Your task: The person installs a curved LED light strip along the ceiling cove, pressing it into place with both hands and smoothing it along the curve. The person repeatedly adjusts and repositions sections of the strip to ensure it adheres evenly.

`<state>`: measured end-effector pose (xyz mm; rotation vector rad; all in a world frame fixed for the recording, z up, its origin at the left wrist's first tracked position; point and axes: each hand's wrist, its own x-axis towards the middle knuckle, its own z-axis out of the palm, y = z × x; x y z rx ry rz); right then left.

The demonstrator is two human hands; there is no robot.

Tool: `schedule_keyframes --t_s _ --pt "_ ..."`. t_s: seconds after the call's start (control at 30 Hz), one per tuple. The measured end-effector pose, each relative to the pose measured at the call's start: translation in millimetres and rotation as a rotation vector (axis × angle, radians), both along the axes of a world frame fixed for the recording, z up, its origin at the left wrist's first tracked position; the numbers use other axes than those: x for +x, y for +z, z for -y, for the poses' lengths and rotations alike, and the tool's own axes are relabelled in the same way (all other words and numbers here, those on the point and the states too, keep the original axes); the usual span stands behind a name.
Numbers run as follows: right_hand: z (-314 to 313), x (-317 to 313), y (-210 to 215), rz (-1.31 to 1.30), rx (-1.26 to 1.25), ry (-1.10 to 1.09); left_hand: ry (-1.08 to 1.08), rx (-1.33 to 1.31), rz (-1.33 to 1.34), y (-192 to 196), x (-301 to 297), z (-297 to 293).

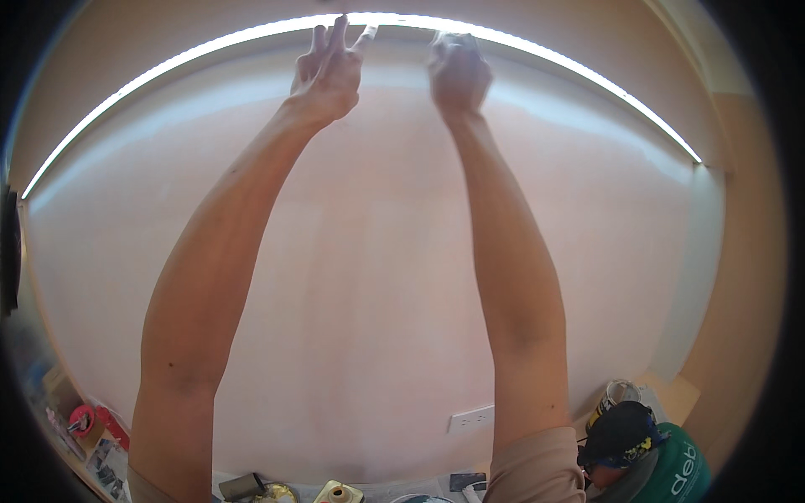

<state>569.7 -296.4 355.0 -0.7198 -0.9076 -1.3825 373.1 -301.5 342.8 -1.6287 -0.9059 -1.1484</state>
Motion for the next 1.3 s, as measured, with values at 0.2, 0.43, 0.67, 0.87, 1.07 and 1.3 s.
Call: schedule_keyframes --t_s 0.2,0.43,0.67,0.87,1.07,1.3 --pt "-4.6 -14.3 -2.3 0.077 -0.004 -0.023 0.016 -0.008 0.006 -1.5 3.4 10.6" --pt "5.5 14.7 2.2 -0.044 0.111 -0.031 0.034 -0.020 0.005 -2.0 11.4 19.8" --pt "6.1 19.0 1.7 -0.103 0.026 -0.017 0.044 -0.022 0.003 0.4 10.8 16.3" --pt "-3.9 5.0 0.6 -0.030 0.031 -0.011 0.032 0.036 0.027 2.3 8.0 4.3" --pt "-9.1 21.2 -1.5 -0.037 0.160 -0.059 0.056 0.019 0.017 1.6 15.7 5.1" --pt "-13.8 18.5 -0.6 -0.068 0.232 -0.027 -0.641 -0.170 0.253 5.4 7.2 8.2"
